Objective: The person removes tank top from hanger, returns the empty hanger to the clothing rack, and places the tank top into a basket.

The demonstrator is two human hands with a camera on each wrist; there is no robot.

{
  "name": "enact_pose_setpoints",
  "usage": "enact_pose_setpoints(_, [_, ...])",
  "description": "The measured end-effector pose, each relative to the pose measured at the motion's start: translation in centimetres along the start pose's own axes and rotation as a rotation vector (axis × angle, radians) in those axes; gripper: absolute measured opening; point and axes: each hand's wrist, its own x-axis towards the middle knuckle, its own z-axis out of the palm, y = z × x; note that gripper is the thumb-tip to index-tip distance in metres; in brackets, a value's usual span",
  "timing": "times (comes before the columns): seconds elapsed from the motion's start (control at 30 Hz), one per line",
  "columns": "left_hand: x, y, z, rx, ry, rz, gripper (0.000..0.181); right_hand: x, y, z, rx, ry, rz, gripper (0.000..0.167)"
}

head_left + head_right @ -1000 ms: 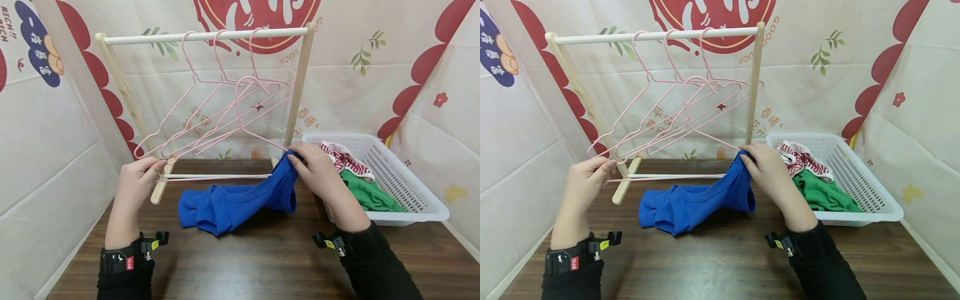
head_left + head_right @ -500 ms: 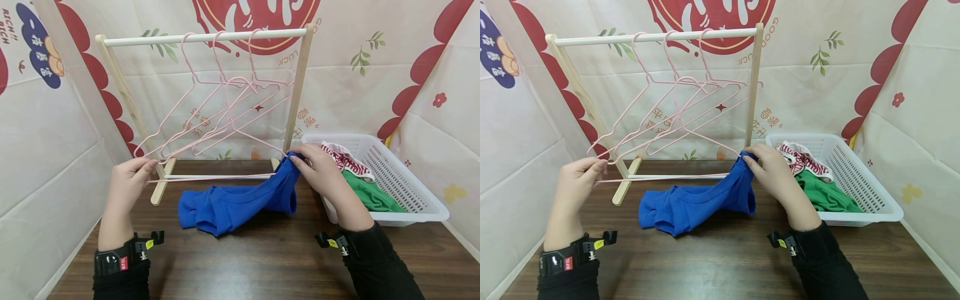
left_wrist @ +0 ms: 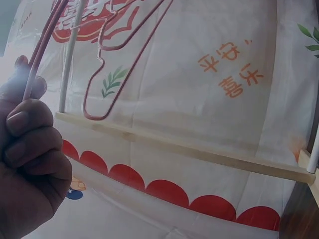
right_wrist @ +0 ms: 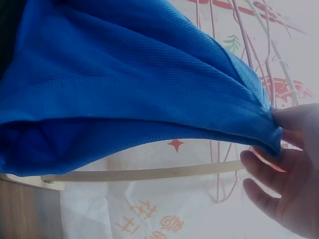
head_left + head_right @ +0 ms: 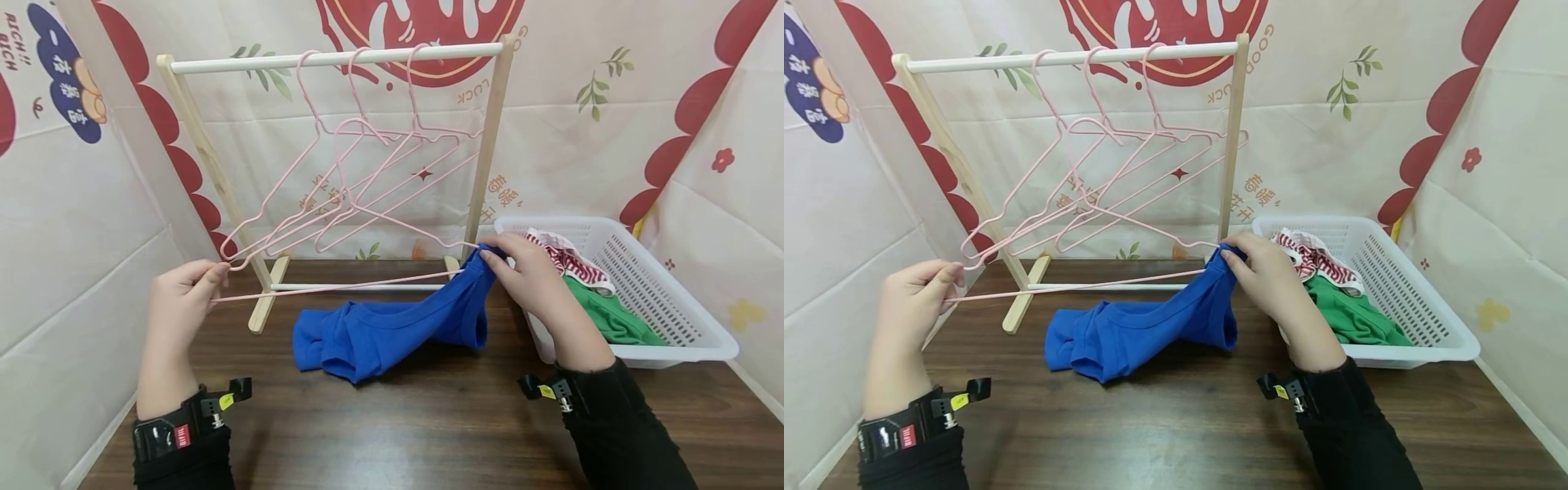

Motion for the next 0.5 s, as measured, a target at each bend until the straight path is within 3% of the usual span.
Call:
enact_pose_setpoints(0.13, [-0.1, -0.8, -0.1, -0.006, 0.012, -0.054, 0.031, -0.2, 0.0, -0.4, -0.014, -0.029, 0.047, 0.028])
enact_pose_setpoints(0.23, [-0.1, -1.3, -0.2, -0.022, 0.056, -0.083, 0.032, -0.1, 0.0, -0.5, -0.023, -0.049, 0.078, 0.03])
enact_pose_setpoints(0.37, [0.0, -1.4, -0.1, -0.045, 0.097, -0.092, 0.032, 0.2, 0.3, -0.3, -0.037, -0.078, 0.096, 0.028])
enact_pose_setpoints(0.5, [-0.1, -1.3, 0.0, -0.029, 0.089, -0.095, 0.032, 0.9, 0.9, 0.4, -0.07, -0.139, 0.1, 0.028])
